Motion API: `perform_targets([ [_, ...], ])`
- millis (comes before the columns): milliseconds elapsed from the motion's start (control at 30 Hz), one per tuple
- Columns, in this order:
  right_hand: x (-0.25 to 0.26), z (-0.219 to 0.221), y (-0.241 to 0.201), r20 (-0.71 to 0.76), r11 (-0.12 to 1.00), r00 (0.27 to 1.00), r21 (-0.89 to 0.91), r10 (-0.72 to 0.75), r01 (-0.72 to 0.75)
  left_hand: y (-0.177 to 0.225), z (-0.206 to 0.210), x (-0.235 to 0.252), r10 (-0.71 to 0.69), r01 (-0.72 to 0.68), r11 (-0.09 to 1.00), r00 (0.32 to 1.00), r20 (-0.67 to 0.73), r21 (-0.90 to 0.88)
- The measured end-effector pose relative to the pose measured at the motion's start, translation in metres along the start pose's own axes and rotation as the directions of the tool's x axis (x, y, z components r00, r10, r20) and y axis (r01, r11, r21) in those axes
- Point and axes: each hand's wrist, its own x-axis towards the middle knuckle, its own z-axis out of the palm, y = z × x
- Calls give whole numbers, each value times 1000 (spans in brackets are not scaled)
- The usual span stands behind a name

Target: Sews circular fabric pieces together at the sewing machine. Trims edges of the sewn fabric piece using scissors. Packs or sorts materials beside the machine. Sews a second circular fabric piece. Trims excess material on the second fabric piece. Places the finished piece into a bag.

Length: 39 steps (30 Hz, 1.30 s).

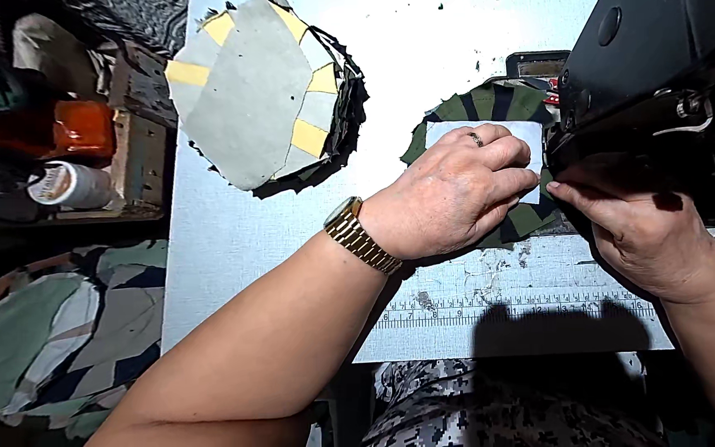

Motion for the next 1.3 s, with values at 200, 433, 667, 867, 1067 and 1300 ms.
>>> perform_targets([
  [200, 0, -1, -2, -29, 1000, 1000, 2, 4, -3, 5, 4, 5, -96, 96, 990, 995, 2, 104],
  [433, 0, 0, -2, -51, 1000, 999, 24, -7, 8, 1, 5, 2, -1, 4, 999, 999, -48, 48],
  [667, 1, 1, -3, 10, 1000, 1000, 5, 15, -16, 2, 2, 5, -31, 28, 996, 999, 26, 86],
  [867, 3, 0, -4, 32, 998, 998, -24, 50, -50, 7, 5, 6, -72, 71, 988, 997, 7, 137],
  [1067, 3, -1, -3, 13, 998, 998, -39, 58, -57, 10, 6, 7, -113, 109, 979, 993, 16, 172],
  [1300, 3, 1, -4, -35, 1000, 999, 0, 15, -15, 18, 11, 8, -177, 170, 956, 984, 9, 241],
])
